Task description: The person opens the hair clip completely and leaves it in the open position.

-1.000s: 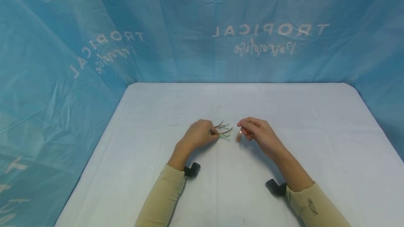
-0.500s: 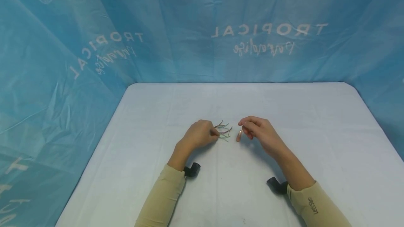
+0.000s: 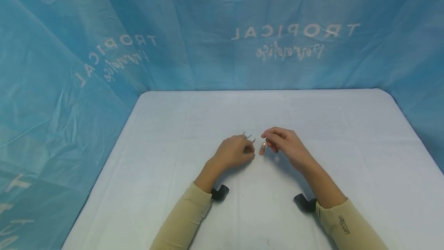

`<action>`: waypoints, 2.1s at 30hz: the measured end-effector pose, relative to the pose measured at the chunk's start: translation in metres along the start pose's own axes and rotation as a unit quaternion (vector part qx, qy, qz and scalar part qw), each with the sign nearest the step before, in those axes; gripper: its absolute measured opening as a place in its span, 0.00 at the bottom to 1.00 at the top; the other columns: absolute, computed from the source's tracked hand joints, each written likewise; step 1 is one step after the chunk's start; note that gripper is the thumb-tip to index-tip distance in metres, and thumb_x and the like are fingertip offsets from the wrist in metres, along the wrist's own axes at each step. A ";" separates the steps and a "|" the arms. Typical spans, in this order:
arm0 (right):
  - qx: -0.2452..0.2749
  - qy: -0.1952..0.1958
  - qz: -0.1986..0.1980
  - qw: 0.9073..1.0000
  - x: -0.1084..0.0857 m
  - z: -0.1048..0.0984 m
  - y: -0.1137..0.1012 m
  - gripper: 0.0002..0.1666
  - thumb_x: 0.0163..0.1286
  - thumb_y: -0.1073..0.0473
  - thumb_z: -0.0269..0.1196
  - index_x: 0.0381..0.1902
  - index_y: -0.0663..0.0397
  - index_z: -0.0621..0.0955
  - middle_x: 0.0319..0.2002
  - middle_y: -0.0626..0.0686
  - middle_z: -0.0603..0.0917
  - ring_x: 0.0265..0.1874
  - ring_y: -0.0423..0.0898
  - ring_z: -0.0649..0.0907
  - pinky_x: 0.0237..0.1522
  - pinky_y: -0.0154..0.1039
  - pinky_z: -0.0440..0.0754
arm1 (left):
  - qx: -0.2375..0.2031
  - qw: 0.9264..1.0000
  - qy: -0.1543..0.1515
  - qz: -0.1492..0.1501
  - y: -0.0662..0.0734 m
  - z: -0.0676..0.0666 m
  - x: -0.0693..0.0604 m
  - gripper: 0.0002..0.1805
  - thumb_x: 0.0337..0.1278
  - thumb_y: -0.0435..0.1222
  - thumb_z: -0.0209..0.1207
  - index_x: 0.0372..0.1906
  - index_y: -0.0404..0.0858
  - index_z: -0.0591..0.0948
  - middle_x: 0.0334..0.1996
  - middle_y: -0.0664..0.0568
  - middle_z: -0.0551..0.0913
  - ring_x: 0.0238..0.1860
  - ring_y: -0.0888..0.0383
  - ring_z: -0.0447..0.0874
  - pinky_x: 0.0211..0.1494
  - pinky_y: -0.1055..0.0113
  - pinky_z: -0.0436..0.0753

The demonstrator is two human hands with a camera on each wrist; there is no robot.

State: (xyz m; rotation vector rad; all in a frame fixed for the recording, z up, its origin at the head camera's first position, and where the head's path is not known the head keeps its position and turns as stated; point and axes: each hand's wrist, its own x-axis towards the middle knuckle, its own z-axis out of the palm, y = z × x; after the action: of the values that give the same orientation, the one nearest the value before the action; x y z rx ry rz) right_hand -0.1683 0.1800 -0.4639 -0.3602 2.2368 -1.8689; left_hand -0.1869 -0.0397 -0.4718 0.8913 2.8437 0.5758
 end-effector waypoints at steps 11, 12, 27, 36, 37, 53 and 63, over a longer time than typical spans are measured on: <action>0.003 0.000 0.003 1.000 0.001 0.000 0.002 0.21 0.79 0.53 0.55 0.50 0.70 0.79 0.28 0.57 0.76 0.25 0.47 0.74 0.31 0.41 0.75 | 0.012 0.999 0.032 0.021 0.013 0.007 0.004 0.08 0.61 0.44 0.66 0.39 0.46 0.91 0.31 0.60 0.81 0.30 0.66 0.73 0.34 0.75 0.74; 0.002 0.000 0.002 1.000 0.001 0.000 0.002 0.21 0.79 0.53 0.55 0.50 0.70 0.79 0.27 0.57 0.76 0.25 0.47 0.74 0.32 0.40 0.75 | 0.011 0.999 0.034 0.025 0.013 0.008 0.005 0.09 0.62 0.44 0.66 0.39 0.46 0.91 0.30 0.59 0.80 0.30 0.66 0.73 0.34 0.75 0.74; -0.011 -0.004 0.004 1.000 0.001 0.002 0.001 0.22 0.79 0.51 0.56 0.50 0.67 0.80 0.30 0.64 0.75 0.27 0.49 0.75 0.33 0.39 0.75 | 0.066 0.996 0.059 0.011 0.013 0.018 0.011 0.13 0.60 0.52 0.64 0.36 0.47 0.90 0.31 0.60 0.81 0.32 0.63 0.76 0.32 0.72 0.76; -0.004 -0.011 -0.002 1.000 0.000 0.002 0.001 0.22 0.80 0.51 0.54 0.50 0.69 0.80 0.32 0.70 0.75 0.26 0.52 0.75 0.33 0.40 0.75 | 0.070 0.995 0.068 0.004 0.014 0.020 0.012 0.15 0.66 0.52 0.61 0.34 0.49 0.90 0.28 0.60 0.80 0.29 0.63 0.74 0.29 0.73 0.72; -0.004 -0.012 -0.002 1.000 0.000 0.002 0.001 0.22 0.80 0.51 0.54 0.50 0.69 0.80 0.32 0.70 0.74 0.26 0.53 0.75 0.33 0.40 0.75 | 0.067 0.995 0.068 0.003 0.014 0.020 0.012 0.15 0.66 0.52 0.62 0.35 0.48 0.90 0.28 0.60 0.79 0.29 0.63 0.73 0.28 0.73 0.71; -0.012 -0.013 0.000 1.000 0.001 0.003 0.004 0.22 0.79 0.52 0.55 0.50 0.68 0.80 0.31 0.69 0.74 0.26 0.49 0.75 0.34 0.39 0.75 | 0.076 0.995 0.059 -0.036 0.018 0.016 0.011 0.15 0.62 0.53 0.65 0.38 0.46 0.91 0.30 0.58 0.82 0.31 0.61 0.76 0.28 0.71 0.74; -0.030 -0.011 0.011 0.999 0.002 0.003 0.003 0.22 0.79 0.51 0.55 0.50 0.66 0.81 0.31 0.69 0.75 0.26 0.49 0.75 0.34 0.40 0.76 | 0.080 0.994 0.049 -0.052 0.019 0.018 0.011 0.15 0.61 0.53 0.65 0.39 0.47 0.90 0.32 0.58 0.81 0.33 0.60 0.77 0.29 0.69 0.75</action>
State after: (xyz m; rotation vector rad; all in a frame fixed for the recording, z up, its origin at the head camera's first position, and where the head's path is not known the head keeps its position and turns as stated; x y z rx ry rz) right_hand -0.1693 0.1767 -0.4679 -0.3607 2.2769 -1.7822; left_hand -0.1825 -0.0130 -0.4808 0.7511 3.0387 0.3931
